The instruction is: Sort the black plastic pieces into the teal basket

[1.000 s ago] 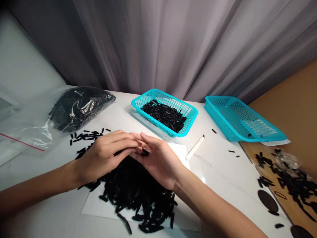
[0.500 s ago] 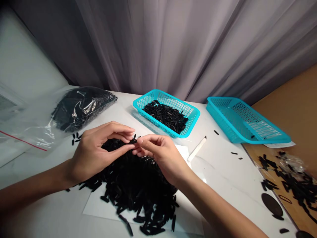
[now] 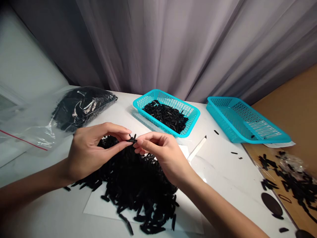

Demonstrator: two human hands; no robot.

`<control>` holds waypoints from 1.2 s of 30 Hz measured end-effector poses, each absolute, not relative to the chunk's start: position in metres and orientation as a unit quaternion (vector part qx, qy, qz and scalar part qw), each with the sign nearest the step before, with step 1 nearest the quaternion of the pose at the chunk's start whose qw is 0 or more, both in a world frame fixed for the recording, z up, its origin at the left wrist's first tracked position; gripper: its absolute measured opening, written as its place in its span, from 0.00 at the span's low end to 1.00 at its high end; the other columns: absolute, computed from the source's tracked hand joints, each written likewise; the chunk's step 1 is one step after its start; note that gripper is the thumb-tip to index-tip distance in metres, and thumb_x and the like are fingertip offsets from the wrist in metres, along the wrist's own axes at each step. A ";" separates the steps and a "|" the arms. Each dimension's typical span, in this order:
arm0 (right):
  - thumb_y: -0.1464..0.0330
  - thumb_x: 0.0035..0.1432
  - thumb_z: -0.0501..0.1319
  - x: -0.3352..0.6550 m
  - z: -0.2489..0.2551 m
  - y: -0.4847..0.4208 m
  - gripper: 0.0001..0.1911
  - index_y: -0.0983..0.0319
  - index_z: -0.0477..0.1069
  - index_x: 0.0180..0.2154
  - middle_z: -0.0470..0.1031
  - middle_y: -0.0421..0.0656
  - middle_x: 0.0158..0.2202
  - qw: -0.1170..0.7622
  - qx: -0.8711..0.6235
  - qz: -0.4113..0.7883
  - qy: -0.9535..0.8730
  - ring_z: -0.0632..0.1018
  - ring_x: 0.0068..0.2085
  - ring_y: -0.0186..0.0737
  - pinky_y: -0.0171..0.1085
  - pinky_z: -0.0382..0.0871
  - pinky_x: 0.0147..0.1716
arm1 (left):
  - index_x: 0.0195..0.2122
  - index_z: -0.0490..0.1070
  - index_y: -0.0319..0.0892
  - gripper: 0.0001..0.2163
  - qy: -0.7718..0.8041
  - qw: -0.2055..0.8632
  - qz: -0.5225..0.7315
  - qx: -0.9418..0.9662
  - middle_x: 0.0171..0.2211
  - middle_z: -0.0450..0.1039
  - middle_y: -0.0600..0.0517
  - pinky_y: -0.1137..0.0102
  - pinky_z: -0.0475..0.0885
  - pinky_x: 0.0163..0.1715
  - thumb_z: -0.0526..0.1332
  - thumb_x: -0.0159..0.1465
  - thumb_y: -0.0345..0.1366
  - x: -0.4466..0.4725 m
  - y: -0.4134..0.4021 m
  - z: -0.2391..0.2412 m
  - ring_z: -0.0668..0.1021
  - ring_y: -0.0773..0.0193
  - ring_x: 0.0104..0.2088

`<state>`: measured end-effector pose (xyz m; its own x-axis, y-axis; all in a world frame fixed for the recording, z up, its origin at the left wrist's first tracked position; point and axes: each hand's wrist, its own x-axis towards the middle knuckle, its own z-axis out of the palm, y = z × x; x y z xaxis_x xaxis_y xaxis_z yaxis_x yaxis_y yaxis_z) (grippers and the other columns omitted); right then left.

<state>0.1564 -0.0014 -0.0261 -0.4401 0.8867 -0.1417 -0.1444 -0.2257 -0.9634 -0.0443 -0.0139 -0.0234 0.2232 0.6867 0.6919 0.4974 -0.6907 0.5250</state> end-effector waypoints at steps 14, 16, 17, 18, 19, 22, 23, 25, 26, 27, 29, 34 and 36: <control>0.62 0.58 0.69 0.153 -0.023 -0.006 0.13 0.64 0.75 0.27 0.65 0.36 0.22 0.366 -0.392 0.700 -0.472 0.60 0.25 0.28 0.32 0.50 0.23 | 0.41 0.75 0.41 0.11 0.387 0.133 0.501 0.762 0.32 0.81 0.58 0.83 0.77 0.38 0.72 0.58 0.30 -0.044 -0.013 -0.026 0.82 0.75 0.32; 0.62 0.57 0.69 0.153 -0.023 -0.005 0.13 0.64 0.75 0.27 0.62 0.35 0.21 0.369 -0.394 0.701 -0.467 0.58 0.24 0.28 0.32 0.49 0.22 | 0.41 0.75 0.41 0.11 0.389 0.128 0.498 0.765 0.32 0.80 0.58 0.81 0.77 0.38 0.72 0.58 0.30 -0.044 -0.013 -0.026 0.81 0.74 0.32; 0.62 0.56 0.70 0.154 -0.023 -0.002 0.13 0.64 0.75 0.27 0.61 0.34 0.21 0.376 -0.397 0.704 -0.453 0.57 0.23 0.28 0.31 0.49 0.21 | 0.42 0.74 0.41 0.12 0.392 0.121 0.495 0.766 0.33 0.80 0.57 0.80 0.77 0.38 0.72 0.58 0.30 -0.044 -0.013 -0.026 0.81 0.74 0.32; 0.63 0.56 0.70 0.157 -0.023 0.002 0.12 0.64 0.75 0.27 0.59 0.34 0.20 0.390 -0.401 0.709 -0.429 0.56 0.22 0.27 0.31 0.49 0.21 | 0.44 0.74 0.41 0.14 0.395 0.112 0.492 0.768 0.35 0.80 0.57 0.79 0.77 0.38 0.72 0.58 0.31 -0.044 -0.012 -0.026 0.81 0.73 0.33; 0.64 0.55 0.70 0.161 -0.023 0.009 0.11 0.64 0.76 0.28 0.58 0.33 0.19 0.413 -0.403 0.714 -0.397 0.55 0.22 0.27 0.30 0.50 0.20 | 0.45 0.74 0.41 0.15 0.398 0.101 0.489 0.770 0.37 0.80 0.56 0.78 0.77 0.38 0.73 0.58 0.31 -0.044 -0.012 -0.026 0.81 0.72 0.34; 0.69 0.56 0.69 0.174 -0.022 0.031 0.05 0.64 0.77 0.31 0.60 0.33 0.20 0.506 -0.403 0.709 -0.282 0.57 0.20 0.26 0.27 0.58 0.19 | 0.48 0.72 0.41 0.19 0.402 0.087 0.478 0.776 0.41 0.80 0.53 0.74 0.77 0.39 0.73 0.57 0.33 -0.045 -0.011 -0.025 0.81 0.69 0.37; 0.70 0.58 0.66 0.177 -0.022 0.037 0.03 0.63 0.77 0.33 0.65 0.35 0.22 0.526 -0.408 0.702 -0.252 0.62 0.21 0.27 0.26 0.62 0.21 | 0.48 0.72 0.41 0.18 0.403 0.089 0.471 0.779 0.40 0.80 0.53 0.74 0.77 0.39 0.73 0.58 0.33 -0.045 -0.011 -0.025 0.80 0.68 0.38; 0.68 0.63 0.60 0.179 -0.022 0.041 0.08 0.63 0.78 0.36 0.75 0.43 0.31 0.533 -0.419 0.705 -0.210 0.73 0.29 0.32 0.29 0.71 0.28 | 0.47 0.73 0.41 0.16 0.397 0.095 0.456 0.791 0.40 0.79 0.53 0.73 0.76 0.39 0.72 0.59 0.33 -0.044 -0.011 -0.025 0.80 0.67 0.39; 0.67 0.65 0.58 0.176 -0.022 0.039 0.12 0.63 0.79 0.38 0.78 0.47 0.36 0.522 -0.420 0.716 -0.197 0.77 0.35 0.36 0.31 0.74 0.33 | 0.46 0.73 0.40 0.14 0.390 0.098 0.448 0.799 0.41 0.79 0.52 0.72 0.76 0.40 0.71 0.60 0.34 -0.043 -0.012 -0.025 0.80 0.67 0.40; 0.64 0.66 0.56 0.172 -0.022 0.034 0.15 0.64 0.79 0.39 0.79 0.50 0.41 0.504 -0.413 0.734 -0.189 0.78 0.42 0.39 0.33 0.76 0.38 | 0.45 0.73 0.40 0.13 0.380 0.102 0.439 0.808 0.41 0.79 0.51 0.71 0.75 0.43 0.70 0.61 0.34 -0.042 -0.012 -0.026 0.79 0.66 0.41; 0.57 0.67 0.54 0.160 -0.023 0.021 0.21 0.65 0.79 0.42 0.79 0.52 0.47 0.465 -0.377 0.779 -0.187 0.77 0.50 0.44 0.37 0.75 0.47 | 0.47 0.73 0.39 0.13 0.355 0.113 0.418 0.829 0.44 0.78 0.49 0.67 0.74 0.49 0.69 0.62 0.34 -0.040 -0.013 -0.029 0.78 0.63 0.46; 0.45 0.65 0.49 0.138 -0.023 -0.008 0.33 0.64 0.79 0.44 0.77 0.50 0.44 0.381 -0.274 0.857 -0.212 0.75 0.47 0.44 0.39 0.72 0.50 | 0.50 0.74 0.38 0.12 0.320 0.099 0.382 0.861 0.44 0.77 0.48 0.63 0.73 0.49 0.66 0.65 0.31 -0.036 -0.013 -0.040 0.75 0.61 0.46; 0.44 0.64 0.48 0.136 -0.024 -0.011 0.34 0.63 0.78 0.45 0.76 0.50 0.44 0.364 -0.256 0.862 -0.242 0.75 0.47 0.44 0.39 0.71 0.50 | 0.47 0.75 0.40 0.09 0.317 0.092 0.389 0.860 0.42 0.78 0.49 0.65 0.73 0.46 0.63 0.66 0.27 -0.036 -0.013 -0.042 0.74 0.63 0.43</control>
